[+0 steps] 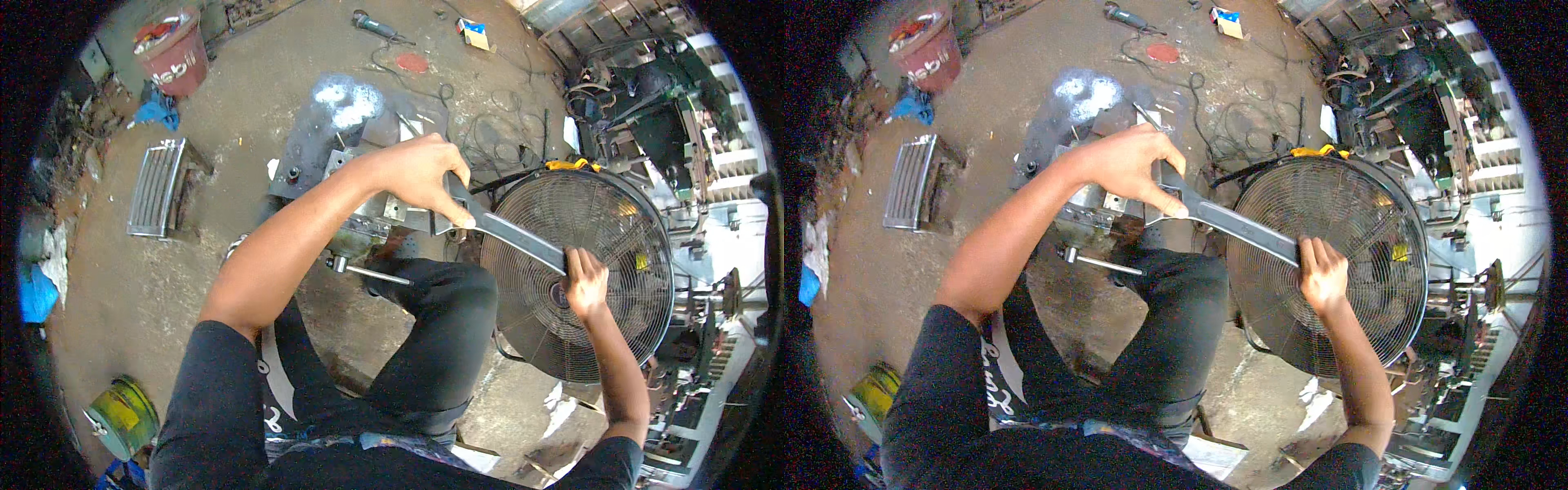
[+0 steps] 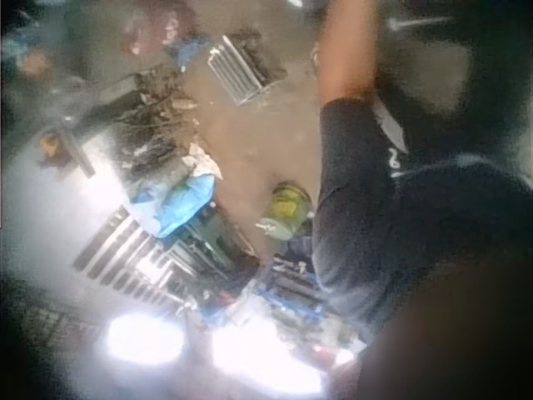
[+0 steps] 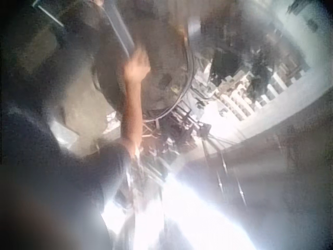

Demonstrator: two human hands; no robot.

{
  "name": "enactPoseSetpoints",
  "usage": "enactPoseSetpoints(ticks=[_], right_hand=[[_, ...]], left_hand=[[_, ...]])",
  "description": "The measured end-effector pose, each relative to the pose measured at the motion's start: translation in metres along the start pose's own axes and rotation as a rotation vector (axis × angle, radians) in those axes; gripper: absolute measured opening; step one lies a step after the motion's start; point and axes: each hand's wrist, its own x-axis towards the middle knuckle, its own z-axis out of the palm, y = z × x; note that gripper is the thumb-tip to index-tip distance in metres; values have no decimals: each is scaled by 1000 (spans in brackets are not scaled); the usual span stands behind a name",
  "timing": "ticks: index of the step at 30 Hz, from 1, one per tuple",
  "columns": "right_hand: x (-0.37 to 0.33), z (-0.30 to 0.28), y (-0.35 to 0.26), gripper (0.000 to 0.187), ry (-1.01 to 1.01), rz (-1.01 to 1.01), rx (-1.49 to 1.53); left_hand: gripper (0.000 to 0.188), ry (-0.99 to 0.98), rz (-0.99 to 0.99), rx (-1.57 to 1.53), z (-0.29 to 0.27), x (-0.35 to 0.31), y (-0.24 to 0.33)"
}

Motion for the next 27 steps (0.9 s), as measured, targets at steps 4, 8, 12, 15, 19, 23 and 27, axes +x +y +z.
enactPoseSetpoints(ticks=[4, 8, 12, 15, 19, 23, 27], right_hand=[[40, 28, 50, 44, 72, -174, -54], [70, 46, 88, 54, 34, -296, -64], [83, 56, 102, 54, 122, -367, -58], [97, 56, 105, 48, 127, -395, -74], [121, 62, 115, 42, 139, -411, -75], [130, 88, 137, 37, 51, -427, -110], [182, 101, 148, 51, 201, -521, -75]], left_hand=[[69, 302, -121, 182, 12, -4, 7], [78, 322, -294, 170, 18, -3, 14], [76, 325, -346, 195, 20, -2, 16], [75, 349, -401, 138, 23, 0, 17], [72, 530, -348, 279, 26, 3, 23], [72, 539, -403, 276, 26, 4, 25], [68, 596, -480, 307, 30, 8, 26]])
